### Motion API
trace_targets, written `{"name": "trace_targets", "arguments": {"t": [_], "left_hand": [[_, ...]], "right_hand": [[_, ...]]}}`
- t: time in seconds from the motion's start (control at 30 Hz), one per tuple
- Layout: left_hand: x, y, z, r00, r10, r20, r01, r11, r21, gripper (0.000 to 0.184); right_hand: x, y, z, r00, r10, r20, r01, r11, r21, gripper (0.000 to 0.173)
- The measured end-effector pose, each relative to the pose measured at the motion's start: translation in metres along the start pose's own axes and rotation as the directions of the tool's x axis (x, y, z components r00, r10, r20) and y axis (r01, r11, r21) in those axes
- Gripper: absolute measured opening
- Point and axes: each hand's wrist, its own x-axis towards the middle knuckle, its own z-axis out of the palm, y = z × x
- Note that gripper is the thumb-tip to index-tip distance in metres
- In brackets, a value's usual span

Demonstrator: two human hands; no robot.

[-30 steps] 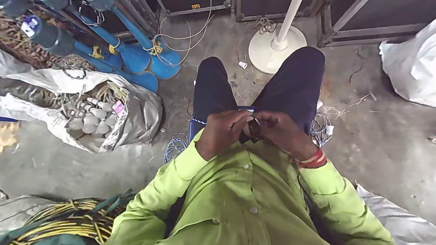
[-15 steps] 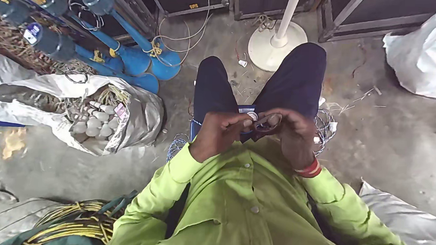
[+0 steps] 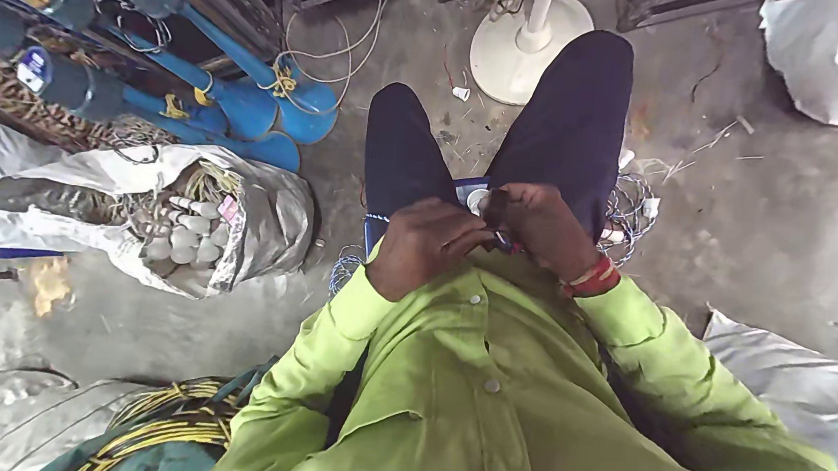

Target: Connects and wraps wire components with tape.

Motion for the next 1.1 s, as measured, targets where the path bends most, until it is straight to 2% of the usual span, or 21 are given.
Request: {"name": "trace_targets", "arguments": {"t": [0.1,0.17,0.23,0.27,0.33,0.4,0.43,0.53,0.63,0.73,0.8,0.87,1.0,1.1], "left_hand": [[-0.010,-0.004,0.012,0.967,0.236,-0.100,-0.212,0.956,0.202,0.012],[-0.013,-0.008,0.015,0.939,0.315,-0.136,-0.275,0.928,0.251,0.012],[-0.012,-0.010,0.017,0.932,0.321,-0.167,-0.275,0.929,0.250,0.011],[-0.010,-0.011,0.017,0.934,0.303,-0.186,-0.255,0.936,0.244,0.010],[-0.007,-0.014,0.015,0.936,0.260,-0.237,-0.209,0.953,0.220,0.009],[-0.007,-0.016,0.014,0.932,0.244,-0.267,-0.199,0.962,0.185,0.009],[-0.006,-0.016,0.014,0.932,0.237,-0.273,-0.198,0.967,0.162,0.008],[-0.003,-0.013,0.014,0.943,0.207,-0.262,-0.185,0.977,0.105,0.006],[-0.002,-0.011,0.013,0.954,0.165,-0.249,-0.147,0.985,0.088,0.006],[0.001,-0.002,0.010,0.975,-0.038,-0.218,0.035,0.999,-0.018,0.009],[0.001,0.002,0.009,0.961,-0.224,-0.161,0.204,0.970,-0.131,0.014],[0.001,0.003,0.009,0.941,-0.325,-0.097,0.302,0.933,-0.198,0.019],[0.002,0.003,0.004,0.930,-0.367,0.000,0.360,0.910,-0.204,0.022],[0.006,0.001,0.011,0.939,-0.342,-0.022,0.333,0.926,-0.178,0.022]], "right_hand": [[0.006,-0.003,-0.004,0.987,0.006,0.158,0.013,0.993,-0.118,0.024],[0.006,-0.005,-0.006,0.982,-0.065,0.176,0.099,0.977,-0.190,0.010],[0.003,-0.009,-0.009,0.991,-0.074,0.110,0.094,0.977,-0.190,0.039],[0.000,-0.011,-0.008,0.998,-0.061,0.028,0.064,0.989,-0.134,0.045],[-0.006,-0.014,-0.012,0.998,-0.052,-0.046,0.054,0.998,0.042,0.029],[-0.017,-0.015,-0.018,0.998,-0.062,0.000,0.061,0.981,0.185,0.012],[-0.021,-0.015,-0.020,0.994,-0.100,0.044,0.089,0.977,0.194,0.013],[-0.024,-0.010,-0.020,0.941,-0.309,0.139,0.307,0.951,0.038,0.023],[-0.021,-0.008,-0.014,0.917,-0.386,0.099,0.390,0.920,-0.031,0.012],[-0.022,-0.009,-0.010,0.910,-0.411,0.050,0.408,0.911,0.060,0.009],[-0.021,-0.008,-0.009,0.899,-0.438,0.024,0.433,0.894,0.115,0.011],[-0.018,-0.005,-0.012,0.888,-0.460,0.019,0.452,0.877,0.162,0.014],[-0.018,-0.001,-0.009,0.879,-0.477,0.019,0.470,0.872,0.137,0.007],[-0.018,-0.003,-0.002,0.842,-0.536,-0.070,0.540,0.835,0.102,0.009]]}}
